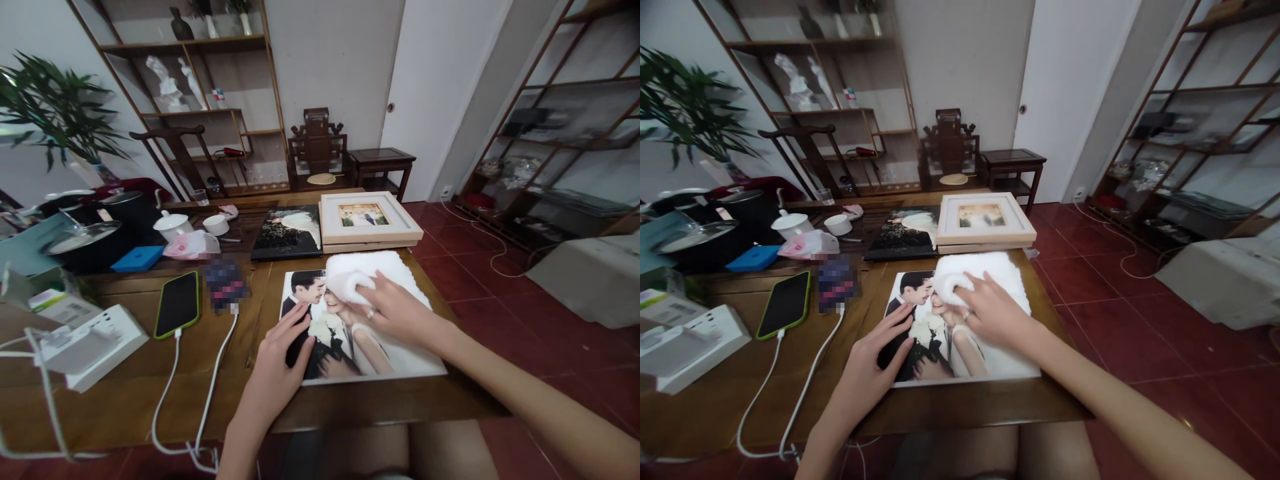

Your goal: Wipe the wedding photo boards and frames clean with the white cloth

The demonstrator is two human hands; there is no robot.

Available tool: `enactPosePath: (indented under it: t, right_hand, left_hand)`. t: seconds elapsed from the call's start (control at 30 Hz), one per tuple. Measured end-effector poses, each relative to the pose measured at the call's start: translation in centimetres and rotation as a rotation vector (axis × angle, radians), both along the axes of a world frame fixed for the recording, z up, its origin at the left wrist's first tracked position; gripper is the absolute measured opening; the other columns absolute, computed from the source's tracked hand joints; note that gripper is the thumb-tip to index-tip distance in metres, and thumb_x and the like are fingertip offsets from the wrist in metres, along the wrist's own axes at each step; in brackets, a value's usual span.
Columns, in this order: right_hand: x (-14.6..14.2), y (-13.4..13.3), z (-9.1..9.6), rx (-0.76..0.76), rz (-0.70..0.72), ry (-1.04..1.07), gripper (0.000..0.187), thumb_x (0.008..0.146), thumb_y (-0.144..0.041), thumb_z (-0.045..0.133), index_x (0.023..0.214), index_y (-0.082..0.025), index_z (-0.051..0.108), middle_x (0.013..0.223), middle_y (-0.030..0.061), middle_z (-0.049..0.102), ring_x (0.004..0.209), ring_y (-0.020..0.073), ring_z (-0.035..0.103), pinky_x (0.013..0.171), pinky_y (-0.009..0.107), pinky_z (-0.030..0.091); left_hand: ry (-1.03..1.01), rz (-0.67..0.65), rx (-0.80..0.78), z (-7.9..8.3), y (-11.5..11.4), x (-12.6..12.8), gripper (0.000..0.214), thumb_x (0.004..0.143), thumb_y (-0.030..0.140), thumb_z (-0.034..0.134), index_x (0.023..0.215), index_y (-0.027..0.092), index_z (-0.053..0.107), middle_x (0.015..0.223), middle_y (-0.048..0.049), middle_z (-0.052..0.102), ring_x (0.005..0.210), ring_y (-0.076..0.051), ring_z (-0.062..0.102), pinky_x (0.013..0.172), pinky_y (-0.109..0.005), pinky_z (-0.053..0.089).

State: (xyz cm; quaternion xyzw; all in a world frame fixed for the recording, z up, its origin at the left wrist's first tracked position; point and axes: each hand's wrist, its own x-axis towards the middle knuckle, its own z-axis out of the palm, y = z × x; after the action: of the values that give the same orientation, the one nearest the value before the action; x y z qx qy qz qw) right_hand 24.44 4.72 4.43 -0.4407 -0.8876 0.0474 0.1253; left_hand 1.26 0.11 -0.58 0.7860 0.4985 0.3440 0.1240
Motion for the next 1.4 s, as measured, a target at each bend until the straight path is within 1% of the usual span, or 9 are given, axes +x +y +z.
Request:
enactPosePath:
  t: [0.13, 0.23, 0.43, 0.67, 0.8, 0.93, 1.17, 1.27, 1.4]
  right_hand:
    - [-0.2, 2.7, 0.1, 0.028, -0.027, -0.005, 0.026, 0.084, -0.009, 0.037, 0.096, -0.014, 0.06, 0.103, 0.0135, 0.062, 0.096, 0.0263, 0.056, 0.09, 0.044, 0.039]
    - [-0.6, 2.1, -0.1, 0.033, -0.018, -0.02, 0.025, 0.083, -0.01, 0.039, 0.097, -0.013, 0.06, 0.105, 0.015, 0.062, 0.104, 0.0291, 0.054, 0.094, 0.048, 0.036]
    - [-1.2, -5.5, -1.0, -0.014, 0.031, -0.021, 0.026, 0.079, -0.015, 0.049, 0.101, -0.015, 0.064, 0.127, 0.0184, 0.055, 0.131, 0.0352, 0.032, 0.104, 0.06, 0.024]
    - [-0.7, -12.2, -3.5, 0.084, 0.209, 0.016, 0.014, 0.078, -0.018, 0.056, 0.077, -0.026, 0.069, 0.134, 0.0056, 0.052, 0.126, 0.0353, 0.041, 0.096, 0.057, 0.042]
    - [-1.6, -10.4, -2.2, -0.022, 0.184, 0.016, 0.016, 0.079, -0.026, 0.059, 0.091, -0.022, 0.069, 0.135, 0.0124, 0.05, 0.128, 0.0395, 0.036, 0.097, 0.064, 0.035]
    - [-2.7, -5.7, -0.4, -0.08, 0.087, 0.023, 0.027, 0.079, -0.018, 0.055, 0.104, -0.017, 0.064, 0.126, 0.0171, 0.057, 0.13, 0.0341, 0.034, 0.104, 0.058, 0.026]
    - [-4.1, 1.9, 0.6, 0.009, 0.083, -0.062, 0.023, 0.087, -0.016, 0.042, 0.099, -0.015, 0.061, 0.104, 0.0152, 0.064, 0.114, 0.0296, 0.05, 0.094, 0.047, 0.036]
    - [-4.5, 2.1, 0.4, 0.014, 0.061, -0.069, 0.024, 0.084, -0.012, 0.044, 0.101, -0.013, 0.061, 0.106, 0.0168, 0.064, 0.117, 0.0316, 0.047, 0.096, 0.05, 0.033]
    - [-4.5, -1.6, -0.3, 0.003, 0.032, -0.068, 0.029, 0.084, -0.014, 0.046, 0.108, -0.009, 0.061, 0.124, 0.0233, 0.055, 0.13, 0.0361, 0.034, 0.103, 0.059, 0.023]
  left_hand:
    - [0.0, -0.01, -0.001, 0.0, 0.0, 0.0, 0.029, 0.086, 0.024, 0.052, 0.112, 0.019, 0.063, 0.13, -0.0103, 0.057, 0.124, -0.025, 0.049, 0.102, -0.046, 0.043]
    - [0.005, -0.013, 0.001, -0.1, 0.1, 0.0, 0.029, 0.087, 0.025, 0.051, 0.112, 0.017, 0.063, 0.129, -0.0116, 0.058, 0.124, -0.025, 0.05, 0.102, -0.046, 0.042]
    - [-0.012, -0.005, -0.026, -0.2, 0.0, 0.0, 0.029, 0.09, 0.026, 0.046, 0.114, 0.019, 0.062, 0.132, -0.0096, 0.056, 0.126, -0.023, 0.048, 0.104, -0.046, 0.04]
    - [-0.004, 0.019, -0.061, -0.1, -0.1, -0.1, 0.035, 0.092, 0.026, 0.041, 0.122, 0.019, 0.057, 0.133, -0.0082, 0.055, 0.127, -0.022, 0.046, 0.107, -0.045, 0.038]
    - [0.002, 0.017, -0.064, -0.1, 0.1, -0.1, 0.036, 0.092, 0.025, 0.04, 0.123, 0.018, 0.056, 0.134, -0.0084, 0.054, 0.128, -0.022, 0.046, 0.107, -0.044, 0.038]
    - [-0.005, 0.008, -0.057, -0.2, 0.1, -0.1, 0.036, 0.091, 0.023, 0.041, 0.123, 0.018, 0.057, 0.134, -0.009, 0.054, 0.126, -0.022, 0.047, 0.105, -0.045, 0.039]
    - [-0.02, -0.002, -0.025, -0.4, 0.0, -0.2, 0.034, 0.091, 0.021, 0.042, 0.121, 0.018, 0.058, 0.132, -0.0097, 0.055, 0.125, -0.023, 0.048, 0.104, -0.045, 0.041]
    - [-0.019, 0.003, -0.033, -0.5, -0.1, -0.2, 0.035, 0.091, 0.022, 0.041, 0.122, 0.017, 0.057, 0.133, -0.0104, 0.055, 0.125, -0.022, 0.048, 0.104, -0.044, 0.041]
    - [-0.031, -0.001, -0.05, -0.4, -0.1, -0.1, 0.037, 0.091, 0.022, 0.041, 0.125, 0.016, 0.055, 0.134, -0.0105, 0.054, 0.127, -0.022, 0.047, 0.105, -0.044, 0.04]
